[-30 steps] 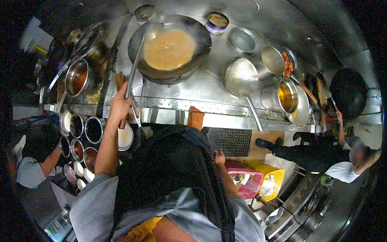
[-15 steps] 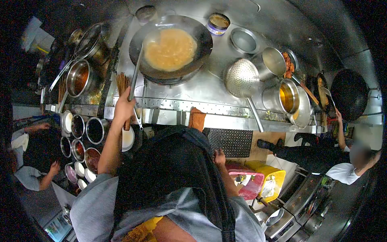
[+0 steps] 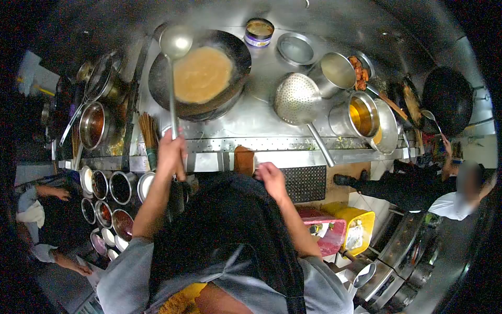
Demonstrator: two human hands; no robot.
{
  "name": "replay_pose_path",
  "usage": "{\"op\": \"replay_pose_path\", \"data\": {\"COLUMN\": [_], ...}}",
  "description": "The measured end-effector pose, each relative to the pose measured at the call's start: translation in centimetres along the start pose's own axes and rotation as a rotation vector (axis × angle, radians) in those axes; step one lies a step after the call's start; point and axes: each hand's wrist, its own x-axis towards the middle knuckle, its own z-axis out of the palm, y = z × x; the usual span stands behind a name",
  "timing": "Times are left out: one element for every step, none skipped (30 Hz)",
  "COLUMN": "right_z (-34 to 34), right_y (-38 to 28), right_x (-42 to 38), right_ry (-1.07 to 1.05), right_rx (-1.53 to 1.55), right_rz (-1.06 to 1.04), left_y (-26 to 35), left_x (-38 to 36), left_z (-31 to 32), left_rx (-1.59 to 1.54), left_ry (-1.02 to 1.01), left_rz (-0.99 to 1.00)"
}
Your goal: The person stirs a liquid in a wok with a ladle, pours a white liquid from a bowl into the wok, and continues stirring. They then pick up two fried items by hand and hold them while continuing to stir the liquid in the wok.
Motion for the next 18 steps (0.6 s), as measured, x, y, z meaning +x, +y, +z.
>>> {"op": "replay_pose_path", "data": {"right_z": [1.2, 2.5, 3.2, 2.8, 2.3, 1.9, 0.4, -0.9, -2.9, -5.2, -7.9, -10.7, -13.4, -15.6, -16.6, -19.1, -20.3, -21.5], "right_y": [-2.5, -6.0, -8.7, -10.2, -11.5, -12.4, -11.6, -13.5, -13.7, -14.1, -14.0, -13.4, -11.8, -11.0, -12.2, -10.0, -10.8, -10.2], "right_x": [0.8, 1.3, 1.8, 2.6, 3.5, 4.5, 6.3, 6.1, 7.3, 8.3, 9.8, 11.8, 14.5, 17.0, 18.0, 22.0, 23.4, 26.1], "right_ry": [-0.115, -0.261, -0.411, -0.424, -0.443, -0.464, -0.473, -0.389, -0.241, -0.121, 0.017, 0.154, 0.291, 0.420, 0.434, 0.469, 0.432, 0.498], "right_rx": [0.176, 0.362, 0.544, 0.535, 0.606, 0.681, 0.646, 0.536, 0.352, 0.154, -0.055, -0.263, -0.535, -0.804, -0.971, -1.074, -1.207, -1.212], "right_rz": [-0.038, 0.017, 0.078, 0.082, 0.085, 0.086, 0.024, -0.010, -0.041, -0.095, -0.077, -0.063, -0.216, -0.382, -0.247, -0.295, -0.205, -0.120], "left_y": [0.0, -1.2, -0.7, 0.1, 1.4, 1.8, 2.4, 1.4, 0.8, -0.1, -0.5, -1.0, -2.8, -5.3, -6.9, -8.6, -10.9, -13.2], "left_x": [0.0, 1.0, 0.7, 0.2, -0.5, 0.1, 0.5, 1.1, 1.1, 0.7, -0.3, -1.4, -2.2, -3.1, -4.8, -6.7, -8.6, -10.5], "left_z": [3.1, 6.0, 9.5, 12.4, 14.8, 16.8, 17.1, 17.7, 18.4, 18.1, 16.9, 15.4, 13.7, 11.7, 9.9, 8.1, 6.4, 5.0], "left_rx": [-0.102, -0.180, -0.170, -0.049, -0.007, -0.054, 0.040, 0.106, 0.170, 0.167, 0.282, 0.398, 0.445, 0.492, 0.539, 0.583, 0.614, 0.646], "left_ry": [-0.052, -0.163, -0.212, -0.269, -0.353, -0.397, -0.507, -0.454, -0.391, -0.375, -0.320, -0.263, -0.202, -0.131, -0.049, 0.041, 0.128, 0.164], "left_rz": [-0.011, 0.038, 0.088, 0.068, 0.037, 0.161, -0.010, 0.235, 0.477, 0.476, 0.475, 0.473, 0.487, 0.499, 0.428, 0.353, 0.295, 0.202]}}
